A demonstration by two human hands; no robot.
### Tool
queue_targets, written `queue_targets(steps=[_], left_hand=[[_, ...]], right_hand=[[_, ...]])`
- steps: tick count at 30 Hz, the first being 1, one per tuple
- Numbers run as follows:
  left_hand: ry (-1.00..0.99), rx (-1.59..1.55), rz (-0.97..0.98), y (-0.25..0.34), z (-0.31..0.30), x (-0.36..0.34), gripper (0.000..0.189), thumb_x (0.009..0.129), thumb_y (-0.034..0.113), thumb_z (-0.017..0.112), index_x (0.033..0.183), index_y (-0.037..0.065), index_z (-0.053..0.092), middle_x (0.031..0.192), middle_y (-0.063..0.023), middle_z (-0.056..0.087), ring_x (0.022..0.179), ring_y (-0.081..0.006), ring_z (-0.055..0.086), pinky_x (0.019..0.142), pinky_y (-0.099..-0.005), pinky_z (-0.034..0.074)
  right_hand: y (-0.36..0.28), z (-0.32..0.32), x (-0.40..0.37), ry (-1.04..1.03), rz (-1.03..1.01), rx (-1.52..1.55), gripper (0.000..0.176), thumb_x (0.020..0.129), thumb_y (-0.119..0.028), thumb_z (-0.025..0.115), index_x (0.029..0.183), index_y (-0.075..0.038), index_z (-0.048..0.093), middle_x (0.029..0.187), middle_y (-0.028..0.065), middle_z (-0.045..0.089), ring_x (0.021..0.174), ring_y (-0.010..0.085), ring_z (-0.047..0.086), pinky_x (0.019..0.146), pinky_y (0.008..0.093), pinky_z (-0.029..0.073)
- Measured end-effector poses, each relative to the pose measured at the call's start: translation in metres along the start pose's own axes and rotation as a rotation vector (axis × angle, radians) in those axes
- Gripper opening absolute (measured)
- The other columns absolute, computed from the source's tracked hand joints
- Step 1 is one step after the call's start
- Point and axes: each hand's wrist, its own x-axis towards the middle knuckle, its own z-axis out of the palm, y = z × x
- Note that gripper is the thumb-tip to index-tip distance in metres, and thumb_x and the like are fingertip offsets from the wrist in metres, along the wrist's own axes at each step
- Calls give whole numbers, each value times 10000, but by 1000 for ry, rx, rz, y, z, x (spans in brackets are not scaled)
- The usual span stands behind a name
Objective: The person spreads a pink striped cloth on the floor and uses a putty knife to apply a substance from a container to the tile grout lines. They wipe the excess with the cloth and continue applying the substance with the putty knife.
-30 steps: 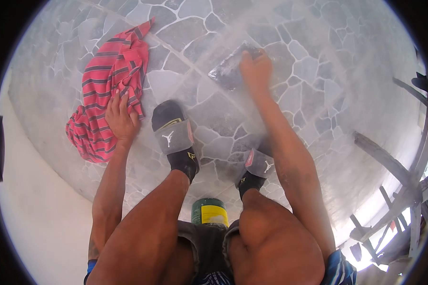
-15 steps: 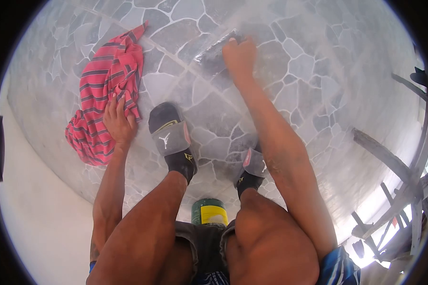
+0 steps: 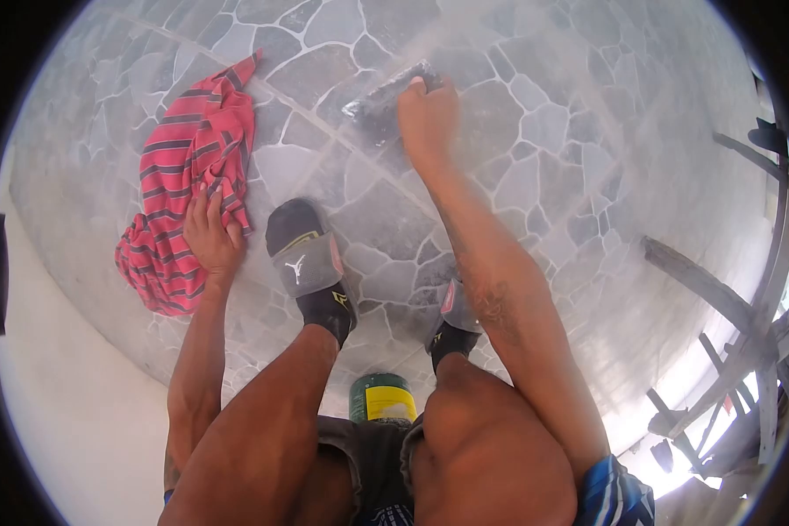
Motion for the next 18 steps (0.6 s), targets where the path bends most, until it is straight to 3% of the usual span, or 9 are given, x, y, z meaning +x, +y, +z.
queue_targets(steps=[1,3,5,7,8,10,12,15,18], left_hand=[[-22,-6,-5,1,-2,-3,601,781,210,583,1381,193,546,1477,-70,488,1285,-363,465,1069,-489,329],[-38,-14,-17,2,-3,3,601,784,209,581,1384,195,544,1477,-70,489,1284,-360,467,1070,-488,328],[-29,8,-9,1,-4,2,597,788,211,578,1383,196,544,1473,-71,492,1284,-358,468,1068,-488,330],[-11,16,-17,3,-3,4,592,792,210,574,1383,194,543,1470,-74,495,1282,-356,470,1067,-488,331],[-7,14,-14,1,-3,4,590,794,208,571,1383,192,542,1468,-77,497,1281,-355,471,1066,-488,332],[-30,-1,-3,4,-6,-3,584,797,205,567,1381,187,543,1466,-82,499,1281,-355,471,1066,-487,332],[-24,-9,-2,4,-5,4,577,800,201,565,1376,181,545,1464,-86,500,1283,-356,470,1067,-486,332],[-37,28,-11,5,-7,6,561,808,199,559,1367,167,551,1460,-91,503,1273,-360,474,1064,-485,333],[-16,-2,6,4,-5,4,559,803,210,563,1361,176,555,1459,-90,503,1274,-367,472,1064,-489,332]], right_hand=[[-3,6,12,37,32,36,375,901,-186,596,1124,114,564,1039,230,631,991,339,601,874,406,460],[-16,11,26,74,128,164,186,876,-127,636,901,56,615,790,92,623,723,183,572,690,357,458],[6,8,26,152,-15,203,268,890,-154,624,1019,79,587,931,141,621,854,229,576,762,371,459],[4,-12,8,49,79,122,493,917,-221,594,1261,127,536,1207,267,632,1151,365,611,960,419,465],[18,-8,24,24,-17,114,459,914,-203,601,1244,112,555,1187,251,645,1122,346,624,941,421,470],[-28,-27,32,-161,147,55,439,907,-183,597,1236,107,565,1193,252,642,1123,339,624,947,416,469],[-44,-22,45,-142,180,6,384,889,-166,593,1163,103,611,1109,246,676,1047,332,660,883,423,494],[5,-16,34,94,-136,41,345,862,-173,608,1054,111,641,974,235,707,922,344,690,783,456,506],[-4,-23,46,-70,-72,-2,410,827,-188,640,1100,118,629,1033,260,694,1006,368,676,850,439,507]])
